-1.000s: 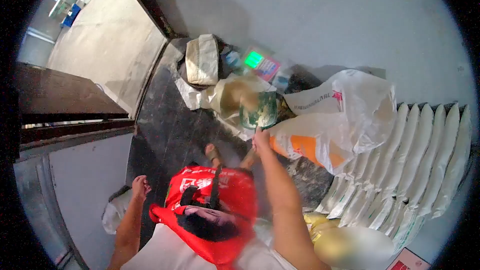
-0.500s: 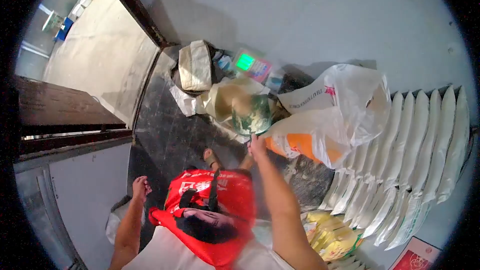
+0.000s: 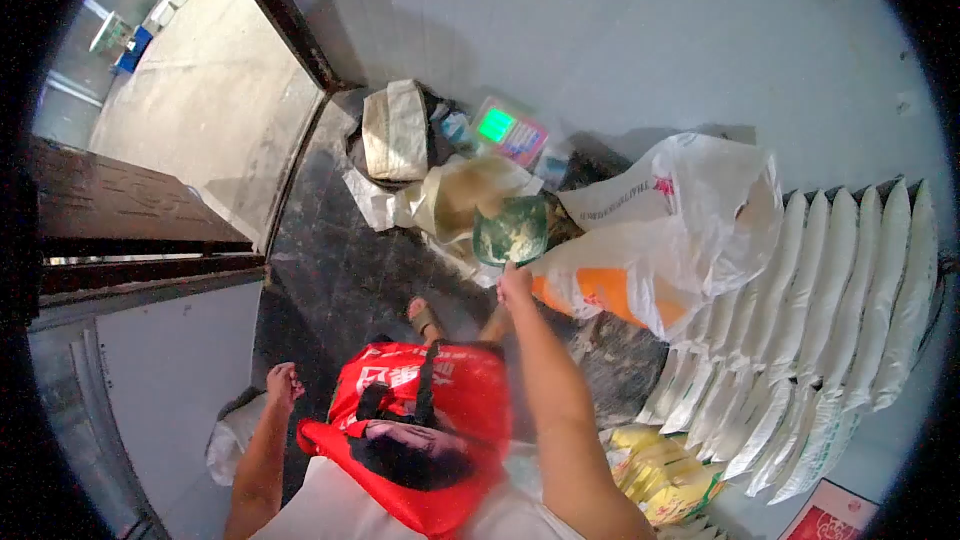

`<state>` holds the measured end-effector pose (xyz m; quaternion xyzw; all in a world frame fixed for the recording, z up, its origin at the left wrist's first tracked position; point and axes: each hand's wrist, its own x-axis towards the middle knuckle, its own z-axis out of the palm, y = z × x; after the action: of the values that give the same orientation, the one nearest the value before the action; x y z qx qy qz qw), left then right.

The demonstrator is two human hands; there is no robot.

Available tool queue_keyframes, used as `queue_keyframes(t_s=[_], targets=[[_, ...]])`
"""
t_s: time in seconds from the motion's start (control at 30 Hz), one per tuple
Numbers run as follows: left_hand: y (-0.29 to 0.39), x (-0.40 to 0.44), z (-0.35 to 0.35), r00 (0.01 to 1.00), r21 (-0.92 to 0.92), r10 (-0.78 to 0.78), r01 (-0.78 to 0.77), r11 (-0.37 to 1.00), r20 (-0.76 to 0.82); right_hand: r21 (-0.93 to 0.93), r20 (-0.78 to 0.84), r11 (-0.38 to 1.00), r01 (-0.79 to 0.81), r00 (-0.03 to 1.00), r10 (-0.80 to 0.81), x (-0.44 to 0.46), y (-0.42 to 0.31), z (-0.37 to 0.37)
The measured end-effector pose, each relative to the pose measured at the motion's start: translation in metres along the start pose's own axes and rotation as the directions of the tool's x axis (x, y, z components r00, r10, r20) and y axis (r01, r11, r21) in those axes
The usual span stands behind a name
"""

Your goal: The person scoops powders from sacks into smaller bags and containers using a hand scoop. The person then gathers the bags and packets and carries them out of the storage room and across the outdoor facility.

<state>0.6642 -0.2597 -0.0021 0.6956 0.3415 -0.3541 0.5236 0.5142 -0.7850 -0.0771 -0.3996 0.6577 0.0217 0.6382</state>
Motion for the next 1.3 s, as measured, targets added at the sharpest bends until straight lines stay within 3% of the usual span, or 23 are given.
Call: queue_keyframes(t_s=[0.57, 0.8, 0.9, 1.03, 1.1, 1.17, 1.23, 1.3], targets=[[0.011, 0.015, 0.016, 1.0, 0.036, 0.013, -0.014, 0.999, 0.027, 0.064, 0.036, 0.992, 0.112, 0.993, -0.114, -0.044, -0.008, -0.007], [0.009, 0.044, 0.031, 0.998, 0.092, 0.0, -0.007, 0.996, 0.067, 0.448, 0.143, 0.883, 0.139, 0.964, -0.224, -0.081, -0.025, -0.051], [0.022, 0.042, 0.066, 0.999, 0.18, -0.017, 0.01, 0.984, 0.038, 0.556, -0.003, 0.805, 0.206, 0.969, -0.246, -0.112, -0.055, -0.105], [0.034, 0.071, 0.1, 0.995, 0.167, -0.041, 0.025, 0.986, 0.094, 0.641, -0.205, 0.669, 0.377, 0.924, -0.324, -0.144, -0.064, -0.185], [0.046, 0.079, 0.125, 0.987, 0.135, -0.048, 0.027, 0.991, 0.155, 0.652, -0.437, 0.566, 0.504, 0.861, -0.262, -0.143, -0.071, -0.24], [0.057, 0.077, 0.166, 0.984, 0.143, 0.034, -0.06, 0.988, 0.174, 0.559, -0.603, 0.559, 0.612, 0.763, -0.233, -0.153, -0.092, -0.286], [0.063, 0.061, 0.181, 0.973, 0.063, 0.082, -0.098, 0.993, 0.218, 0.262, -0.672, 0.651, 0.713, 0.619, -0.407, -0.121, -0.093, -0.338], [0.061, 0.056, 0.197, 0.968, 0.111, 0.1, -0.128, 0.986, 0.23, -0.02, -0.703, 0.755, 0.655, 0.528, -0.476, -0.073, -0.099, -0.39]])
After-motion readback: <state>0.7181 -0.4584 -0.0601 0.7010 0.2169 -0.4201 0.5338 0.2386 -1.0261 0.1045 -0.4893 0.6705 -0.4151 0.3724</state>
